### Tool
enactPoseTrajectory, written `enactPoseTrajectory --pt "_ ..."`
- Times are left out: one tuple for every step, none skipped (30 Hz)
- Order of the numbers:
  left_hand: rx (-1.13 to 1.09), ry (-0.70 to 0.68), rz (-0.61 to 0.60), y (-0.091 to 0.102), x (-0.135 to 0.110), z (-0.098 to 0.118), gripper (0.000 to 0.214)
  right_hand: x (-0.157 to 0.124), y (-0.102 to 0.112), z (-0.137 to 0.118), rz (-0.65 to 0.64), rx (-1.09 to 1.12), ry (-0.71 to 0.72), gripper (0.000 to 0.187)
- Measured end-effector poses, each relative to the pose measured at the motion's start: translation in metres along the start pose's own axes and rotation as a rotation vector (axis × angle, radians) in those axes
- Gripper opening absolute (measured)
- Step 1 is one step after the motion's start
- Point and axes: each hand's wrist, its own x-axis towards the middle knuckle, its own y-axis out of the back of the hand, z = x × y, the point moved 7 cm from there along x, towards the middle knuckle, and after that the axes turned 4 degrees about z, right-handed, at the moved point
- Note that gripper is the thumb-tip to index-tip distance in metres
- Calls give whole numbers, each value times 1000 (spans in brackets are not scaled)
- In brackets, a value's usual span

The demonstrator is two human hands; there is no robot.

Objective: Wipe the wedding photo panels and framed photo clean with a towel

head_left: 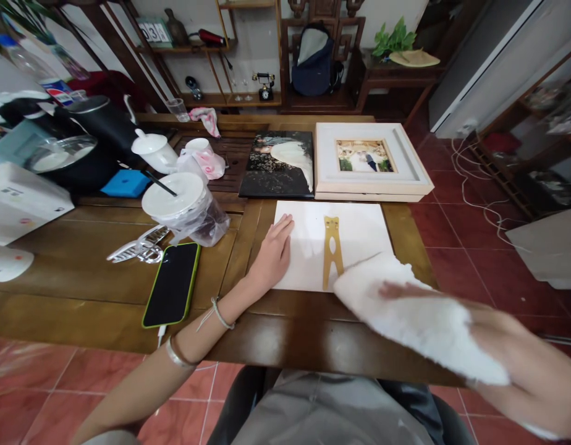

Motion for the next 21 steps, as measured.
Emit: enactPoseTrajectory --pt "-3 1 -2 0 0 0 40 11 0 3 14 -19 4 11" --pt "-4 0 -2 0 0 0 40 23 -3 6 28 -37 9 11" --pt "-3 -3 -1 0 0 0 40 36 -6 9 41 -57 12 12" --pt "-1 -8 1 0 0 0 40 48 -11 12 54 -77 15 12" --pt "0 -11 4 0 -1 0 40 60 -17 15 66 -98 19 12" --pt "0 -14 5 0 -1 0 40 70 -23 18 74 -120 26 11" --pt "-1 -16 7 -1 -1 -1 40 80 -30 20 81 -144 36 11" --pt "-3 -17 9 -1 -1 -1 40 88 -37 22 83 -167 48 10" --pt "-3 -18 12 -1 -1 -2 40 96 -46 24 79 -188 59 11" --pt "-2 -18 13 -1 -1 -2 40 102 -55 25 67 -204 65 11" --pt "0 -18 14 -1 -2 -2 40 108 -64 25 49 -215 64 11" --pt "3 -18 14 -1 -2 -2 41 113 -74 25 24 -219 52 12" --pt "5 -18 13 -1 -2 -2 41 117 -83 24 -10 -215 34 15" --pt "4 -19 10 -1 -2 -2 41 120 -91 23 -52 -204 15 19" --pt "2 -19 7 -1 -1 -2 41 122 -98 21 -94 -192 -2 23" --pt "-1 -20 3 -1 -1 -2 41 122 -104 19 -135 -179 -10 27" --pt "-5 -20 1 -1 -1 -1 41 121 -108 16 -171 -165 -9 30" --pt "-8 -20 -1 -1 -1 -1 41 119 -110 13 -196 -152 -1 32" --pt "-10 -21 -2 -1 -1 -1 41 116 -110 9 -211 -139 11 33" --pt "-10 -22 -3 -1 -1 -1 41 111 -109 6 -219 -127 25 33" --pt "-9 -24 -4 -1 0 -1 41 106 -107 3 -223 -111 43 33"
